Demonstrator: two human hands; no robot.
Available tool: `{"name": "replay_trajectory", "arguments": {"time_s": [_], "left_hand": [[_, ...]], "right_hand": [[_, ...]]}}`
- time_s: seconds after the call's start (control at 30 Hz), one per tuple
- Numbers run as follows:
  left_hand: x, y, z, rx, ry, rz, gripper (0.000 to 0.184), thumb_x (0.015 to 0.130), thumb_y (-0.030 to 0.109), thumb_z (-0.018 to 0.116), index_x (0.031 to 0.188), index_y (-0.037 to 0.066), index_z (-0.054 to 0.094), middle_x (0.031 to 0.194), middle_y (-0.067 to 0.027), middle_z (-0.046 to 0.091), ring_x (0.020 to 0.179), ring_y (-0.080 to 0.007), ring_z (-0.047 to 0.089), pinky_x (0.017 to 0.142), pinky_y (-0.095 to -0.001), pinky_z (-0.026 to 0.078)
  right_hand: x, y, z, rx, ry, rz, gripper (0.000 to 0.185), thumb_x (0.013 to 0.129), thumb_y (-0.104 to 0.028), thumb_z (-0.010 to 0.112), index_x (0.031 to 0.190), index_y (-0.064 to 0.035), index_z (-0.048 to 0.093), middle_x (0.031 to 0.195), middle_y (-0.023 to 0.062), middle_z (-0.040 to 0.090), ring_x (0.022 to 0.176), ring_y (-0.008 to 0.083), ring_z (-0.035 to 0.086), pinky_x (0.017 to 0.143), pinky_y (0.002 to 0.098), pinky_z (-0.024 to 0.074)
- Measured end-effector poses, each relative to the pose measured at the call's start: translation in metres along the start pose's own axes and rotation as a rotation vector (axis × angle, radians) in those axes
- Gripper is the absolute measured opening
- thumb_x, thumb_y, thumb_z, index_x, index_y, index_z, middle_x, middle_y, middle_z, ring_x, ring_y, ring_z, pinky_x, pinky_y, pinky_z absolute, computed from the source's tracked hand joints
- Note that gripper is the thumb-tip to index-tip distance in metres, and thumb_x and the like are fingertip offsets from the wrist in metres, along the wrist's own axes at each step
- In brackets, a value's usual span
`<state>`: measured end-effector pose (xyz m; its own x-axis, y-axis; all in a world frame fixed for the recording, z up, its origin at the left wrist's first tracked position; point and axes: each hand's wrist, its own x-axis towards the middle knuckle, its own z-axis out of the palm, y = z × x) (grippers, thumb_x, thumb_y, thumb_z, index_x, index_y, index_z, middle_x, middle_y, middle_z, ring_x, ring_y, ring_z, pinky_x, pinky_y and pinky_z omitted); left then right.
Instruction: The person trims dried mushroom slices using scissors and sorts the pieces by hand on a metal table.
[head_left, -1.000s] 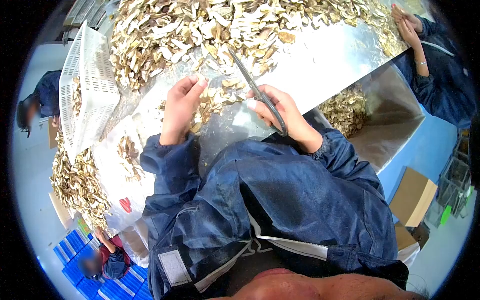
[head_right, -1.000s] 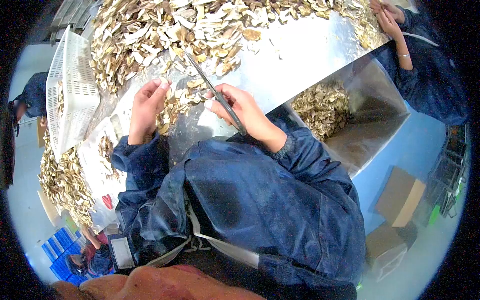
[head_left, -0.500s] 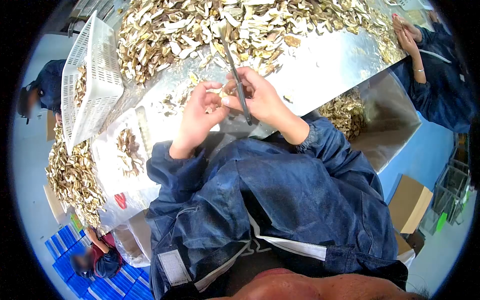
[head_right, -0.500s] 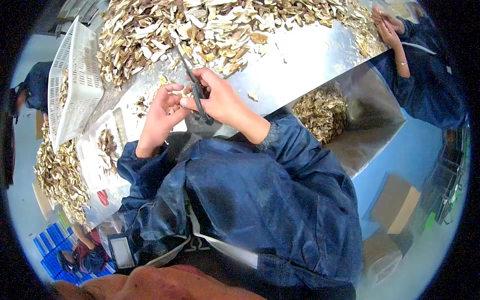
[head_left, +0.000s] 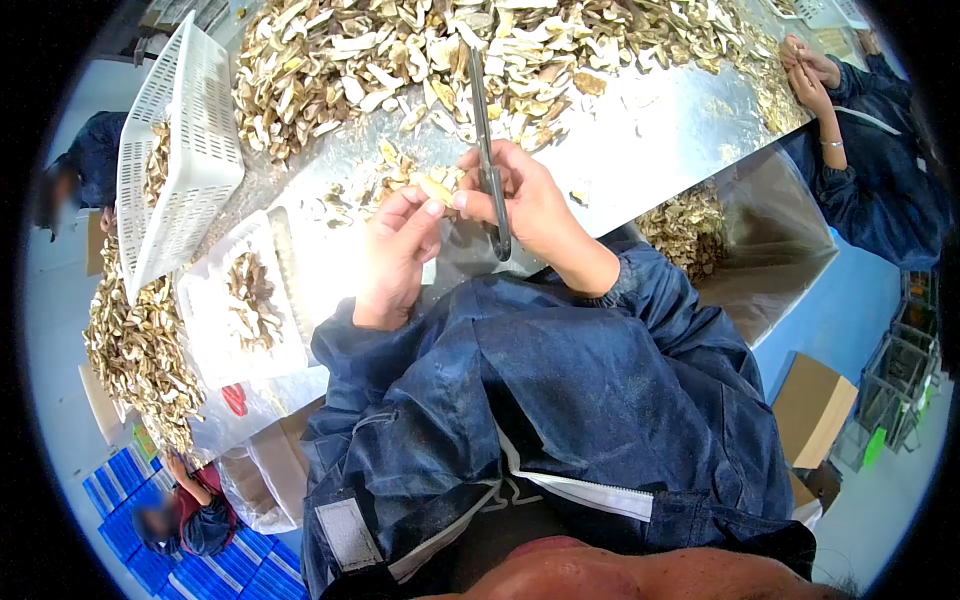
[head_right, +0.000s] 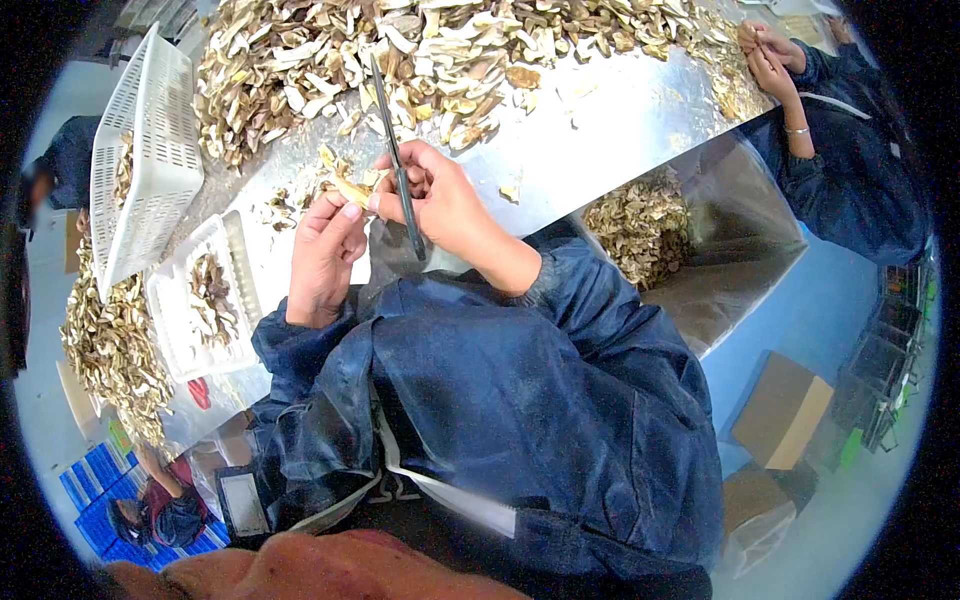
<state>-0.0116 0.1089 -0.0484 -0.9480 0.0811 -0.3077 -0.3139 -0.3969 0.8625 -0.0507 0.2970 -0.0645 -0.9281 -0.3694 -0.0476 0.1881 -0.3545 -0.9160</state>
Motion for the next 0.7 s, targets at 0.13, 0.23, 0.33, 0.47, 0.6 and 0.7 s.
{"name": "replay_trajectory", "arguments": {"time_s": [0.13,0.23,0.33,0.47,0.6,0.7], "left_hand": [[-0.002,0.003,0.005,0.076,0.012,0.012,0.006,0.097,0.008,0.067,0.101,0.005,0.064,0.075,0.0059,0.056,0.056,-0.001,0.039,0.05,-0.0194,0.027],[-0.002,0.006,0.006,0.165,-0.005,-0.033,0.005,0.097,0.008,0.068,0.099,0.005,0.064,0.073,0.0066,0.055,0.055,-0.0007,0.039,0.05,-0.0191,0.027],[-0.002,0.007,0.006,0.193,-0.014,-0.078,0.006,0.097,0.009,0.068,0.097,0.005,0.063,0.071,0.0068,0.053,0.055,-0.0008,0.039,0.049,-0.0193,0.026],[-0.002,0.005,0.007,0.162,-0.007,-0.091,0.005,0.098,0.009,0.064,0.099,0.006,0.061,0.067,0.0071,0.048,0.052,-0.0027,0.037,0.048,-0.0215,0.025],[0.001,0.002,-0.002,0.057,-0.086,-0.12,0.003,0.098,0.008,0.06,0.1,0.007,0.059,0.068,0.0055,0.047,0.055,-0.0049,0.039,0.049,-0.0227,0.027],[0.001,0.004,0.003,-0.024,-0.007,-0.13,0.002,0.098,0.006,0.059,0.1,0.007,0.058,0.071,0.0034,0.049,0.058,-0.0061,0.042,0.05,-0.0226,0.029]], "right_hand": [[0.0,0.004,0.0,-0.08,-0.01,-0.022,0.042,0.087,-0.01,0.08,0.123,-0.0031,0.059,0.09,-0.0004,0.064,0.082,0.0069,0.061,0.072,0.0223,0.0496],[0.001,0.009,0.0,-0.106,-0.01,-0.072,0.043,0.087,-0.012,0.081,0.124,-0.0028,0.059,0.09,-0.0014,0.063,0.082,0.0068,0.06,0.073,0.0223,0.0497],[0.002,0.009,-0.003,-0.082,-0.028,-0.048,0.043,0.088,-0.013,0.081,0.124,-0.0029,0.059,0.091,-0.002,0.062,0.082,0.0067,0.06,0.074,0.0219,0.0494],[0.0,0.002,-0.003,-0.043,-0.036,0.018,0.041,0.089,-0.012,0.08,0.123,-0.0031,0.06,0.092,-0.0016,0.063,0.082,0.0067,0.06,0.073,0.0215,0.0495],[-0.001,0.0,-0.004,0.062,-0.032,0.043,0.04,0.089,-0.012,0.08,0.122,-0.0032,0.06,0.093,-0.0006,0.064,0.082,0.0068,0.061,0.073,0.0221,0.0499],[0.001,0.002,-0.007,0.005,0.012,0.007,0.04,0.088,-0.012,0.08,0.122,-0.0033,0.059,0.093,-0.0007,0.064,0.082,0.007,0.061,0.073,0.0225,0.0503]]}}
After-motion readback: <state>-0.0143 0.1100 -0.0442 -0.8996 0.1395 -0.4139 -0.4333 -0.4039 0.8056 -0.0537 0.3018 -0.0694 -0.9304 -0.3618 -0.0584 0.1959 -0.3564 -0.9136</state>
